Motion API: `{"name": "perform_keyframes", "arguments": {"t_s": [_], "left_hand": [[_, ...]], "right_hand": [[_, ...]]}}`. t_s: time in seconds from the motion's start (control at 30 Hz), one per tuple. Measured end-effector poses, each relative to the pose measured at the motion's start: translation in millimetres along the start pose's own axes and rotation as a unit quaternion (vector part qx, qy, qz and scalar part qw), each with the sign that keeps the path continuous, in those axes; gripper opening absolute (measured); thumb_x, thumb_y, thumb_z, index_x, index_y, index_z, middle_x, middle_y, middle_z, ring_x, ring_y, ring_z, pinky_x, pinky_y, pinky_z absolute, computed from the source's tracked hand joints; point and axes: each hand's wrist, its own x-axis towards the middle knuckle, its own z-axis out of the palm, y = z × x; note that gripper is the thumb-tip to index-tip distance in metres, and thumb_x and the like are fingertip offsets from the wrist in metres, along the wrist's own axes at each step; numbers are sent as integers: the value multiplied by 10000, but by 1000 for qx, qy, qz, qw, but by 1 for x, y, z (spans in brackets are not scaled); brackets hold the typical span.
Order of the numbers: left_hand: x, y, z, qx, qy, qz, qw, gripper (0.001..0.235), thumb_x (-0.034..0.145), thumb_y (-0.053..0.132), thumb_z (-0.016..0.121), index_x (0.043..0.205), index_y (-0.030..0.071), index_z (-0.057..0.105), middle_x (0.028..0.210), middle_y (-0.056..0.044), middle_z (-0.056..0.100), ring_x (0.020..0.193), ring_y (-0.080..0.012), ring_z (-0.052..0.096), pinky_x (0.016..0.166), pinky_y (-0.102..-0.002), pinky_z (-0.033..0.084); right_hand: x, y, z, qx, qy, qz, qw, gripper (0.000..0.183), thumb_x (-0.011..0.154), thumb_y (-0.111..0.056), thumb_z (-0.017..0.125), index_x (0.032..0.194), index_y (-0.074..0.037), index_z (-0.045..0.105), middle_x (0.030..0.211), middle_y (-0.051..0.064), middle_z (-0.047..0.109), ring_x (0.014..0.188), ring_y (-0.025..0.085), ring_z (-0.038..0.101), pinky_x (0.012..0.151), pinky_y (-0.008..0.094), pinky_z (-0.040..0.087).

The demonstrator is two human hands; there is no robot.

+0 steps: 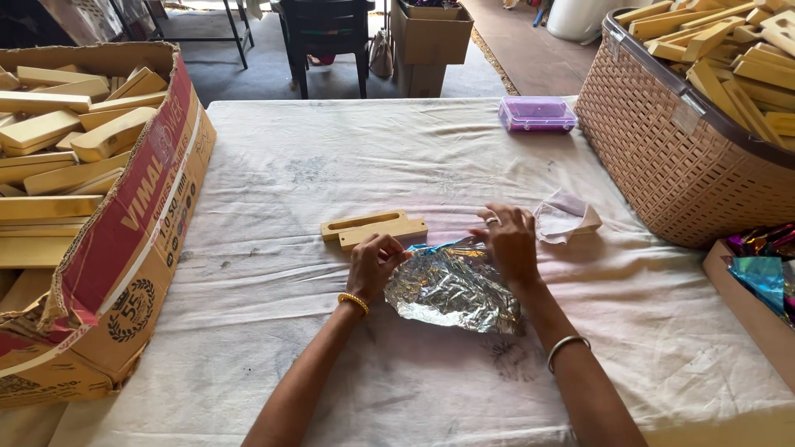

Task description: The person wraps a small wooden block in a sheet of shiny metallic foil, folding the edges to create a neat package. They then pick up another wooden block and wipe its surface with a white cloth.

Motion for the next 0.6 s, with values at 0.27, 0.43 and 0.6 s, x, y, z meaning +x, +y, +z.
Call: {"name": "perform_keyframes", "arguments": {"t_s": [0.27, 0.43, 0.6], "left_hand": [[-3, 23, -11, 0, -27, 26, 999, 221, 829, 252, 830, 848, 67, 711, 861, -75, 741, 701, -176, 749, 628, -287, 640], [3, 13, -7, 4, -16, 41, 999, 227, 854, 263, 809, 852, 68, 693, 869, -67, 731, 705, -161, 743, 603, -279, 631], [1, 21, -5, -28, 33, 27, 999, 220, 882, 234, 798, 843, 61, 667, 847, -51, 699, 703, -154, 701, 602, -286, 592]], "right_hand": [[19, -61, -52, 282, -72, -107, 951, 380, 846, -371, 719, 1107, -96, 750, 1041, 93, 768, 838, 244, 746, 724, 410, 612], [9, -54, -29, 350, -128, 1, 928, 180, 910, -210, 753, 1069, -130, 783, 873, 91, 794, 693, 133, 734, 625, 300, 571], [3, -54, -9, 499, -109, 141, 848, 147, 909, -129, 760, 1045, -86, 794, 890, 51, 813, 755, 54, 728, 633, 235, 570]]}}
